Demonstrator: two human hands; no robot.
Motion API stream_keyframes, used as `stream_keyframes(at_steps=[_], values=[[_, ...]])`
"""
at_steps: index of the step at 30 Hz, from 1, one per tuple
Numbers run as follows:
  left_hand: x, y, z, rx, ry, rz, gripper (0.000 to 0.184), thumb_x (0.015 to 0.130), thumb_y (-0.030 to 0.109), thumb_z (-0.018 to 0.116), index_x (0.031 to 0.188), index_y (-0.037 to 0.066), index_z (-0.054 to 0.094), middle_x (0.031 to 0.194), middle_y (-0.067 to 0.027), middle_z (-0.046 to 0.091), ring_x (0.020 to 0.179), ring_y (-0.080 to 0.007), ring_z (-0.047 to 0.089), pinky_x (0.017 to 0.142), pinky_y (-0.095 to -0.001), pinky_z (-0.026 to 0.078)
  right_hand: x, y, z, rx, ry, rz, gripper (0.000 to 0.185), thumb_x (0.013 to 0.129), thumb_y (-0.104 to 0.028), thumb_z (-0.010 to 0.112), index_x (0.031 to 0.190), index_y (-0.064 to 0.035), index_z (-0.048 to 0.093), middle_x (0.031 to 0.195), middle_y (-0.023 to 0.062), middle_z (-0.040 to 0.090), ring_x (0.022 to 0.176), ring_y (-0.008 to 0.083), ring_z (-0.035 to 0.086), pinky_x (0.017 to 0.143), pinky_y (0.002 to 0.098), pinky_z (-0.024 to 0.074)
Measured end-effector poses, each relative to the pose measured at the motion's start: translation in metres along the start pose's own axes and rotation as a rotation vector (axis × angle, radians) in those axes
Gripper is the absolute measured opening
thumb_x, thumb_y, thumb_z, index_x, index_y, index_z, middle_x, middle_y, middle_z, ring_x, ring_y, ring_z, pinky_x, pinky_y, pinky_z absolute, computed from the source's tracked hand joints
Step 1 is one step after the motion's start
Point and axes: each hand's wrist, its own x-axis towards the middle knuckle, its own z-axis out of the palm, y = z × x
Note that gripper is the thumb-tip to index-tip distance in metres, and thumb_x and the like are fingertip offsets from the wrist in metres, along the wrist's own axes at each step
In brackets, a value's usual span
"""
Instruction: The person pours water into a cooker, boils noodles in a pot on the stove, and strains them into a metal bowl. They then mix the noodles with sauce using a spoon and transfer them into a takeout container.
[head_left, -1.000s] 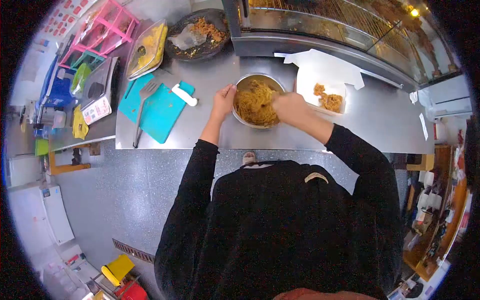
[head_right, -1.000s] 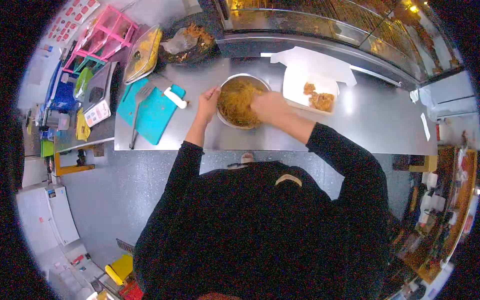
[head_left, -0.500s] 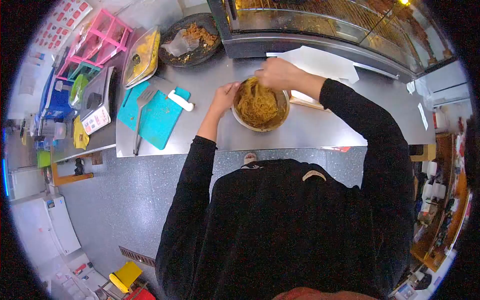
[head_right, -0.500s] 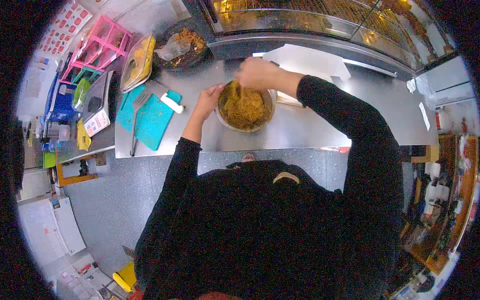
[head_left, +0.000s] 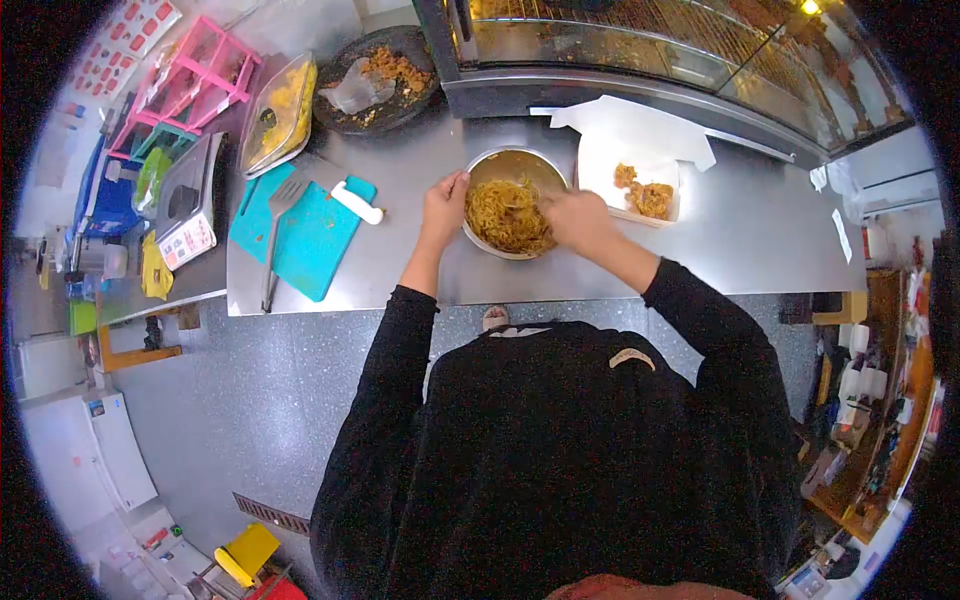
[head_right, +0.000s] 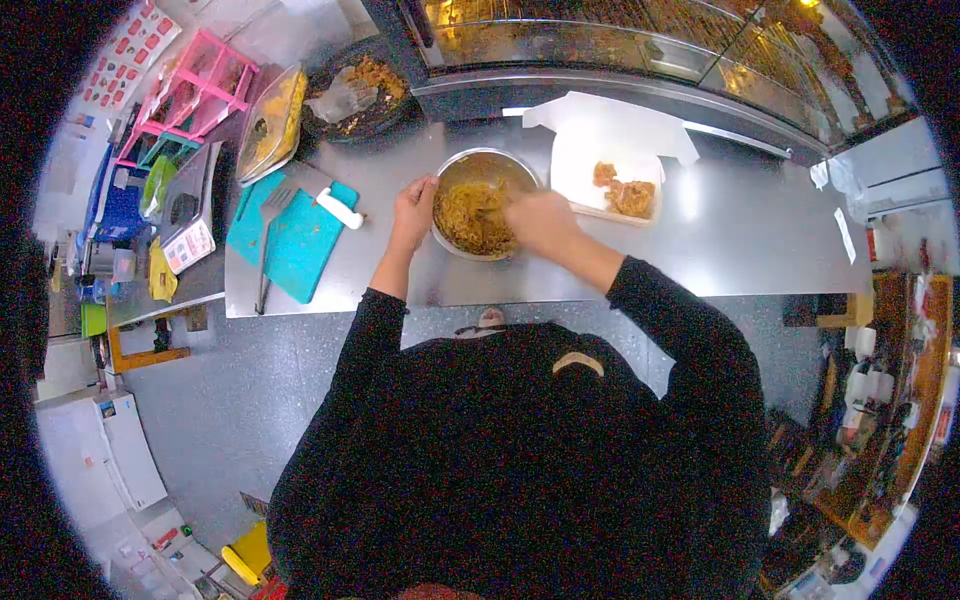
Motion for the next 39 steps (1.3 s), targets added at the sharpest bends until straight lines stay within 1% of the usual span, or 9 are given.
stream_keyframes(at_steps=[4, 6, 12, 16, 18, 23, 32, 33, 39], values=[[0.003, 0.011, -0.007, 0.047, -0.102, -0.03, 0.031, 0.085, 0.024, 0.05, 0.098, -0.003, 0.057, 0.08, -0.0045, 0.059, 0.073, -0.0098, 0.051, 0.066, -0.0241, 0.043, 0.017, 0.025, -0.05, -0.178, 0.254, -0.339, 0.006, 0.068, -0.011, 0.053, 0.065, -0.0075, 0.055, 0.066, 0.0067, 0.054, 0.064, 0.0218, 0.056, 0.056, 0.0355, 0.0465], [0.005, 0.016, -0.008, 0.085, -0.13, -0.039, 0.031, 0.086, 0.024, 0.05, 0.099, -0.003, 0.057, 0.08, -0.0043, 0.059, 0.073, -0.0097, 0.051, 0.066, -0.024, 0.043, 0.031, 0.039, -0.064, -0.296, 0.197, -0.483, 0.02, 0.066, -0.014, 0.052, 0.085, -0.0103, 0.059, 0.076, -0.0004, 0.049, 0.07, 0.0149, 0.051, 0.061, 0.028, 0.044], [0.013, 0.012, -0.004, 0.044, -0.242, -0.085, 0.031, 0.086, 0.024, 0.049, 0.099, -0.002, 0.057, 0.083, -0.0048, 0.06, 0.075, -0.0096, 0.052, 0.068, -0.0244, 0.043, 0.063, 0.047, -0.066, -0.294, 0.253, -0.651, 0.008, 0.07, -0.013, 0.052, 0.077, -0.0084, 0.054, 0.067, 0.0049, 0.053, 0.065, 0.022, 0.055, 0.056, 0.034, 0.046], [0.01, 0.01, -0.004, 0.052, -0.244, -0.027, 0.03, 0.085, 0.023, 0.05, 0.098, -0.003, 0.058, 0.082, -0.0054, 0.061, 0.073, -0.0101, 0.052, 0.065, -0.0252, 0.043, 0.048, 0.046, -0.06, -0.301, 0.119, -0.519, 0.009, 0.071, -0.011, 0.051, 0.074, -0.0063, 0.057, 0.065, 0.01, 0.057, 0.062, 0.0252, 0.059, 0.053, 0.0363, 0.0472], [0.011, 0.003, -0.005, 0.027, -0.217, -0.02, 0.029, 0.085, 0.023, 0.05, 0.096, -0.003, 0.058, 0.081, -0.0061, 0.061, 0.072, -0.0104, 0.052, 0.064, -0.0257, 0.043, 0.024, 0.037, -0.06, -0.229, -0.148, -0.175, 0.011, 0.069, -0.01, 0.051, 0.069, -0.003, 0.059, 0.065, 0.0148, 0.059, 0.061, 0.0295, 0.06, 0.051, 0.0384, 0.048], [-0.001, 0.003, -0.005, 0.172, 0.029, 0.172, 0.026, 0.084, 0.022, 0.05, 0.091, -0.003, 0.057, 0.068, -0.0098, 0.058, 0.063, -0.0128, 0.051, 0.06, -0.0278, 0.042, -0.023, -0.009, -0.046, -0.008, -0.132, 0.231, 0.01, 0.066, -0.01, 0.053, 0.064, -0.0028, 0.06, 0.067, 0.0135, 0.059, 0.064, 0.029, 0.061, 0.052, 0.0392, 0.0488], [-0.017, 0.029, 0.0, 0.153, 0.038, 0.223, 0.023, 0.085, 0.019, 0.048, 0.082, -0.002, 0.055, 0.056, -0.0059, 0.046, 0.053, -0.0091, 0.044, 0.05, -0.0258, 0.038, 0.013, 0.04, -0.04, -0.324, 0.206, -0.11, 0.01, 0.066, -0.009, 0.051, 0.073, -0.006, 0.057, 0.071, 0.0051, 0.053, 0.059, 0.0204, 0.057, 0.051, 0.0308, 0.0464], [-0.019, 0.034, 0.001, 0.153, 0.035, 0.222, 0.023, 0.085, 0.019, 0.048, 0.082, -0.002, 0.055, 0.056, -0.0059, 0.046, 0.053, -0.0091, 0.044, 0.05, -0.0258, 0.038, 0.011, 0.036, -0.046, -0.277, 0.267, -0.164, 0.006, 0.064, -0.008, 0.053, 0.063, -0.0034, 0.056, 0.062, 0.0114, 0.055, 0.059, 0.0238, 0.059, 0.05, 0.0341, 0.0485], [-0.023, 0.02, 0.008, 0.095, 0.145, 0.237, 0.02, 0.085, 0.017, 0.047, 0.082, -0.001, 0.055, 0.057, -0.0067, 0.047, 0.052, -0.0101, 0.041, 0.049, -0.0261, 0.037, -0.035, 0.006, -0.028, -0.124, -0.042, 0.142, 0.009, 0.064, -0.009, 0.052, 0.066, -0.0057, 0.06, 0.07, 0.0077, 0.055, 0.059, 0.0235, 0.058, 0.051, 0.0331, 0.0473]])
